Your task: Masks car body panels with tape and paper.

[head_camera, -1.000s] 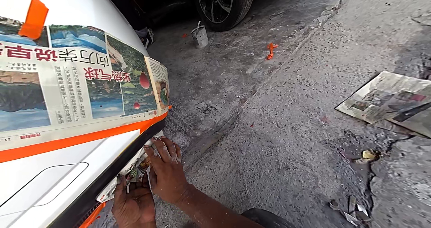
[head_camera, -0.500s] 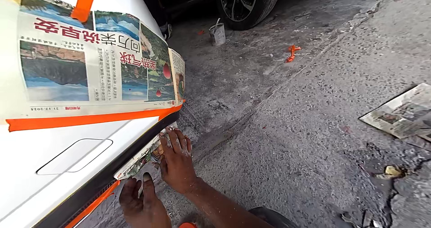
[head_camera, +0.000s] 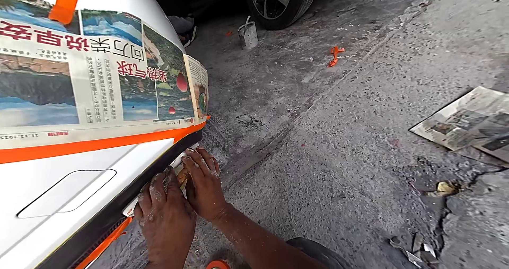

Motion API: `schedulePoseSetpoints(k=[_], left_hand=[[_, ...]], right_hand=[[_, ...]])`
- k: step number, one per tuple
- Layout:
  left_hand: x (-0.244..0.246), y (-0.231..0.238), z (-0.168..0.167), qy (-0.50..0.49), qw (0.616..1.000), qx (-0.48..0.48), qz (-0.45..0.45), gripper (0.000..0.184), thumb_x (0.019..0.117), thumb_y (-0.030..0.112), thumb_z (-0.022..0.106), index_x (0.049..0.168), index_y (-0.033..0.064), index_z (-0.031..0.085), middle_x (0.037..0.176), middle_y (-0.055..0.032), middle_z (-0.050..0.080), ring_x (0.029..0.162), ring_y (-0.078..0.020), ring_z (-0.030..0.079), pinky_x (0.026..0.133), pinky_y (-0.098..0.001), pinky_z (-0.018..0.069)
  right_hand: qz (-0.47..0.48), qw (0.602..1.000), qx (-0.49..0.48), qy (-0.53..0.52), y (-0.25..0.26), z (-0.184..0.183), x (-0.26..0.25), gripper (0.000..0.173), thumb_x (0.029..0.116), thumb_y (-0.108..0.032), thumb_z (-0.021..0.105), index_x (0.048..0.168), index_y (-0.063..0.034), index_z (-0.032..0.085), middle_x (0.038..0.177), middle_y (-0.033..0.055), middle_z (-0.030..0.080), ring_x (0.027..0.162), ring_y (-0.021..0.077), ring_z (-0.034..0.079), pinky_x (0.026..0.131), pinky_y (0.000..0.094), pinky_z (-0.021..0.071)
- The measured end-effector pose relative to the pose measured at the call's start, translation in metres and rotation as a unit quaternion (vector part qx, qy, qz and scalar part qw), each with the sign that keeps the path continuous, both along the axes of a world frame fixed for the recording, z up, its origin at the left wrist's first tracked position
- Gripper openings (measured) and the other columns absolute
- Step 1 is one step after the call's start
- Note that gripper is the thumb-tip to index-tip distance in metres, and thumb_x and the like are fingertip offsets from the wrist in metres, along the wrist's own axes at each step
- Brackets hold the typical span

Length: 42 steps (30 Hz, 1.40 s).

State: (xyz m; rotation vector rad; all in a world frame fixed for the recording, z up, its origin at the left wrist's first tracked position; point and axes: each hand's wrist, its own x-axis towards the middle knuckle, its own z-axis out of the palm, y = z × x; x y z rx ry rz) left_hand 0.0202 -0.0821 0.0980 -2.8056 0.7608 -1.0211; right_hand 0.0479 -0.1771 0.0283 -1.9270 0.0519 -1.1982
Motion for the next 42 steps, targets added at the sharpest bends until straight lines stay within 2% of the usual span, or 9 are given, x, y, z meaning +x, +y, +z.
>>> schedulePoseSetpoints(k=[5, 10, 15, 19, 22, 27, 33, 36, 42], left_hand=[[0.004, -0.002, 0.008, -0.008, 0.999, 0.045, 0.017, 0.044, 0.0945, 0.018, 0.046, 0.131, 0.0068, 0.068, 0.129, -0.0227, 0.061, 0.119, -0.048, 0.055, 0.09, -0.0646, 0.0418], [0.006, 0.004, 0.013, -0.008, 0.996, 0.083, -0.004, 0.044, 0.0945, 0.016, 0.047, 0.132, 0.0109, 0.069, 0.127, -0.0232, 0.061, 0.118, -0.0493, 0.056, 0.088, -0.0653, 0.0419], [0.007, 0.003, 0.018, -0.012, 0.991, 0.129, 0.015, 0.045, 0.0921, 0.02, 0.057, 0.134, 0.0081, 0.067, 0.128, -0.0226, 0.062, 0.12, -0.0482, 0.055, 0.089, -0.0645, 0.0427], [0.008, 0.001, 0.017, -0.024, 0.986, 0.161, 0.026, 0.051, 0.086, 0.014, 0.063, 0.137, 0.0081, 0.065, 0.128, -0.0228, 0.062, 0.121, -0.0476, 0.056, 0.089, -0.064, 0.0428], [0.007, 0.005, 0.013, -0.024, 0.983, 0.18, 0.036, 0.054, 0.0866, 0.014, 0.064, 0.141, 0.0072, 0.061, 0.132, -0.0234, 0.06, 0.123, -0.0479, 0.055, 0.093, -0.0643, 0.042], [0.005, 0.012, 0.009, -0.022, 0.987, 0.162, 0.011, 0.054, 0.0877, 0.013, 0.063, 0.14, 0.0042, 0.061, 0.137, -0.0259, 0.059, 0.127, -0.0507, 0.054, 0.1, -0.0678, 0.0387], [0.007, 0.017, 0.011, -0.026, 0.981, 0.193, 0.01, 0.059, 0.0837, 0.017, 0.067, 0.141, 0.0044, 0.06, 0.136, -0.0241, 0.059, 0.125, -0.0478, 0.054, 0.098, -0.0649, 0.0407], [0.008, 0.016, 0.013, -0.033, 0.979, 0.202, 0.011, 0.055, 0.0849, 0.015, 0.068, 0.139, 0.0045, 0.061, 0.134, -0.0242, 0.06, 0.124, -0.0475, 0.055, 0.096, -0.0642, 0.0417], [0.008, 0.01, 0.015, -0.028, 0.981, 0.192, 0.027, 0.058, 0.0843, 0.013, 0.065, 0.141, 0.0043, 0.059, 0.133, -0.0248, 0.059, 0.124, -0.0484, 0.054, 0.094, -0.0653, 0.0411]], right_hand=[[-0.015, 0.999, -0.006, 0.051, 0.0, 0.002, -0.001, 0.048, 0.0865, -0.014, 0.068, 0.135, -0.017, 0.067, 0.151, 0.0143, 0.05, 0.147, 0.0358, 0.037, 0.119, 0.0605, 0.0311], [-0.01, 0.997, -0.009, 0.078, -0.004, 0.011, -0.004, 0.051, 0.0857, -0.016, 0.07, 0.136, -0.0214, 0.067, 0.151, 0.0142, 0.05, 0.146, 0.0361, 0.038, 0.116, 0.0631, 0.032], [0.035, 0.996, 0.006, 0.082, -0.009, 0.014, -0.004, 0.05, 0.0874, -0.014, 0.07, 0.137, -0.0196, 0.067, 0.151, 0.0098, 0.051, 0.145, 0.0312, 0.04, 0.118, 0.0581, 0.0322], [0.043, 0.998, 0.023, 0.044, -0.008, 0.01, -0.002, 0.048, 0.0877, -0.011, 0.064, 0.136, -0.0093, 0.064, 0.147, 0.0069, 0.057, 0.143, 0.0269, 0.045, 0.119, 0.0535, 0.0339], [0.026, 0.998, -0.003, 0.055, -0.003, 0.007, -0.003, 0.049, 0.0868, -0.013, 0.067, 0.136, -0.014, 0.066, 0.15, 0.0049, 0.055, 0.147, 0.0285, 0.039, 0.12, 0.0561, 0.0305], [0.027, 0.991, -0.02, 0.129, 0.0, 0.013, -0.01, 0.069, 0.0825, -0.017, 0.076, 0.148, -0.0225, 0.057, 0.161, 0.0128, 0.041, 0.153, 0.036, 0.028, 0.12, 0.0647, 0.0239], [0.037, 0.981, -0.039, 0.186, 0.007, 0.008, -0.008, 0.093, 0.0761, -0.021, 0.082, 0.159, -0.0287, 0.041, 0.162, 0.0155, 0.035, 0.152, 0.0366, 0.029, 0.118, 0.0678, 0.0242], [0.051, 0.979, -0.038, 0.193, 0.007, 0.007, -0.007, 0.091, 0.0806, -0.022, 0.079, 0.161, -0.0282, 0.036, 0.163, 0.015, 0.033, 0.152, 0.0355, 0.027, 0.119, 0.0661, 0.0245], [0.023, 0.994, -0.009, 0.104, 0.007, 0.003, -0.006, 0.07, 0.0818, -0.014, 0.072, 0.149, -0.0168, 0.055, 0.159, 0.0133, 0.042, 0.151, 0.0325, 0.032, 0.12, 0.0608, 0.028]])
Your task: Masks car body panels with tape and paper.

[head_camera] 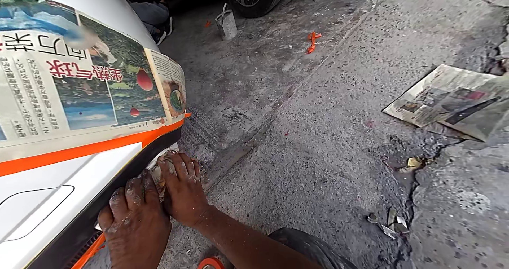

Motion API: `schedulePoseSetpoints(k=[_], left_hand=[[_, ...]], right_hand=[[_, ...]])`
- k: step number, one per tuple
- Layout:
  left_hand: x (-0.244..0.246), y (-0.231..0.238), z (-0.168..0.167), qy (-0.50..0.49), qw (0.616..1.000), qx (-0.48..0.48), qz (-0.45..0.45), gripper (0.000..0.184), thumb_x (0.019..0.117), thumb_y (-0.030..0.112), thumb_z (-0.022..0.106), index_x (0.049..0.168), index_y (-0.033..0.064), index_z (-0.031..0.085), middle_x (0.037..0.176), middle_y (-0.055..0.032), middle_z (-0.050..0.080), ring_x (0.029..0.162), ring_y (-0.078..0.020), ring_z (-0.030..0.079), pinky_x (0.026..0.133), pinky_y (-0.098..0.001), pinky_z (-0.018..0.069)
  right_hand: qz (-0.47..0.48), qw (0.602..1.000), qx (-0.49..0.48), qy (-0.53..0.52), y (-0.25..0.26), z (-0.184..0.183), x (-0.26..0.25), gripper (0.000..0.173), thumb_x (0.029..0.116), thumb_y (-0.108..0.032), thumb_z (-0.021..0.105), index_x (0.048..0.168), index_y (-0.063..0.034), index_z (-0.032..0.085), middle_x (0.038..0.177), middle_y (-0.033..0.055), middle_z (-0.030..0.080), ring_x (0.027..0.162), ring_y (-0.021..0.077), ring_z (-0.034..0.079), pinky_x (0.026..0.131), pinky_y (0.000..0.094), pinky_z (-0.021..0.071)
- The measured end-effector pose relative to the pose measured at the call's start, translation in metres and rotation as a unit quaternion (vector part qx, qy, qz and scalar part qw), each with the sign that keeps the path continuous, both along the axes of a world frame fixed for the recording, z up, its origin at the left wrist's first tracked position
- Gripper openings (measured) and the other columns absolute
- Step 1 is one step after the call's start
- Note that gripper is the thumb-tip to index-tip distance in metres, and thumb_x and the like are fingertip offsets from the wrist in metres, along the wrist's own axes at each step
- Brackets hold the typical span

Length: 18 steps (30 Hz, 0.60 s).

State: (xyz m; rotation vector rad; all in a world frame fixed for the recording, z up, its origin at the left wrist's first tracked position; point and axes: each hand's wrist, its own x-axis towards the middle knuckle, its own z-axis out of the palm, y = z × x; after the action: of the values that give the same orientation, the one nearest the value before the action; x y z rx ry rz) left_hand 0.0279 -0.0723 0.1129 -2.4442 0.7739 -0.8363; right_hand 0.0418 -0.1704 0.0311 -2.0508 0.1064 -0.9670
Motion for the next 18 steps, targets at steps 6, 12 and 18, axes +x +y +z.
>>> schedulePoseSetpoints(k=[6, 12, 18], left_hand=[[-0.001, 0.0, 0.002, 0.028, 0.999, -0.024, -0.001, 0.064, 0.0798, 0.015, 0.07, 0.141, 0.0015, 0.058, 0.133, -0.0274, 0.057, 0.124, -0.0516, 0.052, 0.093, -0.0676, 0.0397], [-0.003, 0.001, 0.001, 0.027, 0.999, -0.02, -0.009, 0.058, 0.083, 0.017, 0.066, 0.139, 0.0041, 0.06, 0.136, -0.0242, 0.058, 0.125, -0.0489, 0.053, 0.095, -0.0666, 0.0399], [-0.004, -0.006, 0.003, 0.04, 0.998, -0.036, 0.015, 0.066, 0.081, 0.018, 0.073, 0.142, 0.0018, 0.057, 0.136, -0.0286, 0.056, 0.125, -0.0527, 0.052, 0.093, -0.0698, 0.0399]], right_hand=[[0.008, 0.999, -0.016, 0.05, -0.006, 0.011, -0.004, 0.07, 0.0849, -0.019, 0.074, 0.152, -0.0224, 0.052, 0.161, 0.0129, 0.039, 0.152, 0.0353, 0.028, 0.119, 0.0634, 0.027], [0.039, 0.998, 0.022, 0.052, -0.015, 0.022, -0.008, 0.062, 0.0883, -0.017, 0.071, 0.149, -0.0199, 0.056, 0.161, 0.0068, 0.04, 0.153, 0.0308, 0.028, 0.121, 0.0595, 0.0255], [0.037, 0.997, 0.064, -0.025, -0.015, 0.011, 0.002, 0.055, 0.0875, -0.009, 0.066, 0.142, -0.0049, 0.06, 0.155, 0.0084, 0.05, 0.148, 0.0271, 0.04, 0.12, 0.0511, 0.0345]])
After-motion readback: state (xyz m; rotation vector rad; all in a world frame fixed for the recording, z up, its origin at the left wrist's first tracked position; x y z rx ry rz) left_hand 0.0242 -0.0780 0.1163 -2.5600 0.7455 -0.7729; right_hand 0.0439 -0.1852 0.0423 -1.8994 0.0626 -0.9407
